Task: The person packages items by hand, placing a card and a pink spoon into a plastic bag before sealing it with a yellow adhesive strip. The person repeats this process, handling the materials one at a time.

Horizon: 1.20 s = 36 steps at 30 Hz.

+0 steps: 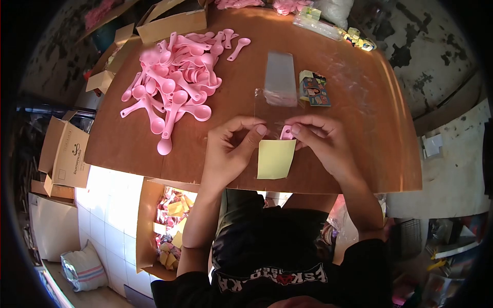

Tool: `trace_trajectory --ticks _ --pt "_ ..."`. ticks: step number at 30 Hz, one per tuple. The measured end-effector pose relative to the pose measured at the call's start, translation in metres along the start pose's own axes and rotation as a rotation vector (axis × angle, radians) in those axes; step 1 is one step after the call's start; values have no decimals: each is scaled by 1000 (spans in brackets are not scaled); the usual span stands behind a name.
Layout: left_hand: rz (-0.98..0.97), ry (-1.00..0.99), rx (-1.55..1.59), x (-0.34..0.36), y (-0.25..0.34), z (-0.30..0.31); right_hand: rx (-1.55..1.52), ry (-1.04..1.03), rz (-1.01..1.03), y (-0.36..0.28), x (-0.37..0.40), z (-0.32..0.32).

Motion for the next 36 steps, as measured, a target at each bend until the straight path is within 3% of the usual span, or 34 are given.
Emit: trace_trajectory --ticks 5,12,14,20,36 --pt "82 24 -19 3 -3 7 1 60 151 -6 0 -1" --pt "20 -19 -64 5 6 12 17 -28 108 3 2 3" --pt "-39 -69 -104 5 12 11 45 -99 280 -1 1 2" --pt "-45 -126 -115 5 7 13 141 -135 386 -13 1 -2" --pt "57 -51 -51 9 1 17 293 -127 409 -15 6 -18"
Point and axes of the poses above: each hand's wrist, its own x-axis away from the middle knuckle, its own z-axis out of the back of the hand, y = z × x, the point moved 7 cm from there along -x, towards the middle knuckle, and after that the axes turned 11 degrees about -y, right-handed, at the moved point
